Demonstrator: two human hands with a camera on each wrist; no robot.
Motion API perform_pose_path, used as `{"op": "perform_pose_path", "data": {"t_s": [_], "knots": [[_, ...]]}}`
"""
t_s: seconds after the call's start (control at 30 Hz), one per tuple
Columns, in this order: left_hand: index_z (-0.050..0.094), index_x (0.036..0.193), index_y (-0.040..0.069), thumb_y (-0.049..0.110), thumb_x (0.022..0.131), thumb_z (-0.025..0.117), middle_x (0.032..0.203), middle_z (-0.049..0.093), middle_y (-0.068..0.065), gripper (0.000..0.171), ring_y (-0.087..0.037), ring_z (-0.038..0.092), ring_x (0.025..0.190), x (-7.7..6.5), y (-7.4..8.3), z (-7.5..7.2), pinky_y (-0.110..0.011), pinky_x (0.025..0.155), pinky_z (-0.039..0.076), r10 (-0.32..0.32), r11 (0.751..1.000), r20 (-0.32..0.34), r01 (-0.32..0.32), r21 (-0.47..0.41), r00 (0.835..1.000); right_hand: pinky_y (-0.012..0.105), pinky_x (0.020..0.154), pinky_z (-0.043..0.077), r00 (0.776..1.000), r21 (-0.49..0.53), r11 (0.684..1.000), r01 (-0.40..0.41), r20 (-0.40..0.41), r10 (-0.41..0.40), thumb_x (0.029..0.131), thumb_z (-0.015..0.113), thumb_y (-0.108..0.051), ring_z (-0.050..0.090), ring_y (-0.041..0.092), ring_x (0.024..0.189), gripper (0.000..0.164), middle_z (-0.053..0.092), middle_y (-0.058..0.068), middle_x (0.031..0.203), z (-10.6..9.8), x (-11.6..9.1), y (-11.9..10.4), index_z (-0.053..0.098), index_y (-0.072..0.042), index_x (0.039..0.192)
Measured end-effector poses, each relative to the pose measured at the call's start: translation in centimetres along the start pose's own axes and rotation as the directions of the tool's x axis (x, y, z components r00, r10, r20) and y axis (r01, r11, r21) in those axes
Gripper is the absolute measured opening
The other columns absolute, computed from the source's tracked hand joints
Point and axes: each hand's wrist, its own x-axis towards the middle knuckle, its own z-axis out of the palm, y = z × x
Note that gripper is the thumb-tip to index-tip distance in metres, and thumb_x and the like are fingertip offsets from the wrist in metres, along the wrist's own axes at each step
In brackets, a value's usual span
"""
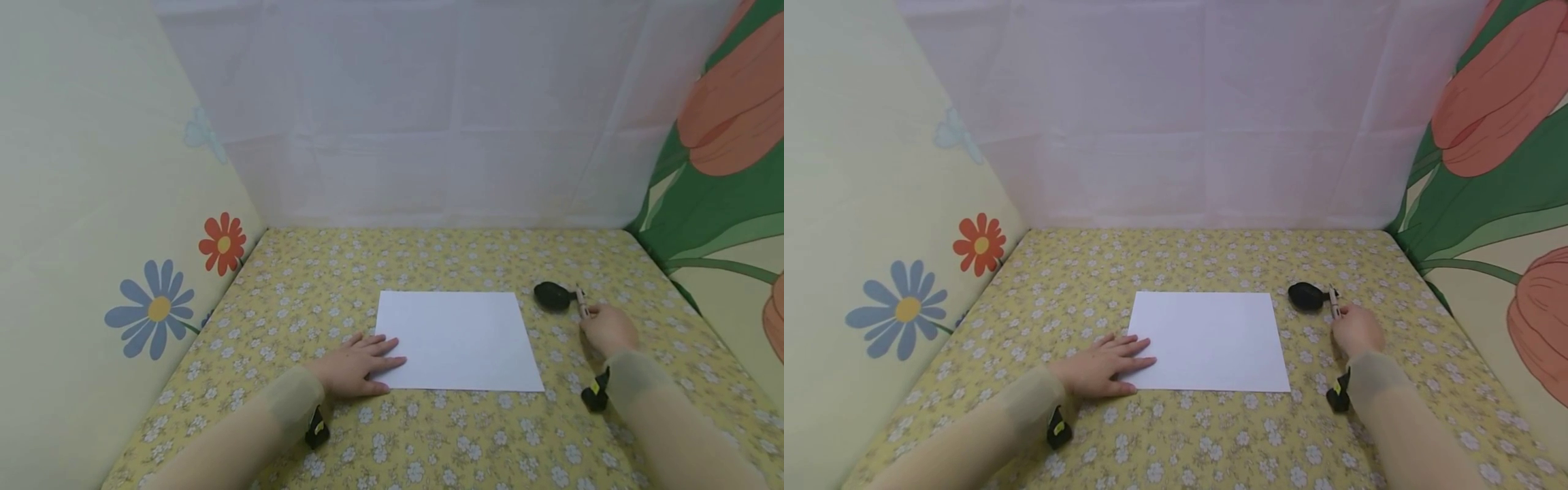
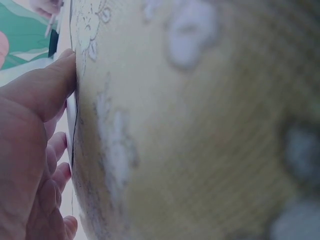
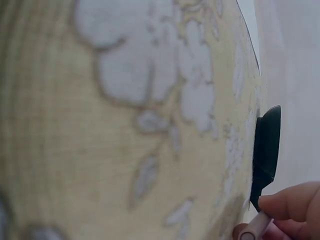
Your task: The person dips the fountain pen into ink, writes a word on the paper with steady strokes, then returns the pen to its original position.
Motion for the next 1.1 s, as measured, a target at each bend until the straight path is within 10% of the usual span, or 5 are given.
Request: {"op": "perform_pose_path", "data": {"t_s": [1.1], "knots": [[0.028, 0.152, 0.036, 0.057, 0.096, 0.044, 0.161, 0.011, 0.002, 0.061, -0.024, 0.009, 0.147, 0.0, 0.1, -0.1, -0.055, 0.116, 0.004, -0.004, 1.0, -0.009, 0.005, 0.006, 1.0, 0.042, 0.065, 0.047, 0.991, 0.065, 0.991, 0.118, -0.078, -0.113, 0.102, 0.044, -0.022, 0.056, 0.037, 0.096, 0.042, 0.053, 0.029, 0.124, -0.2, -1.4, -1.4, 0.051, 0.006, 0.134]]}}
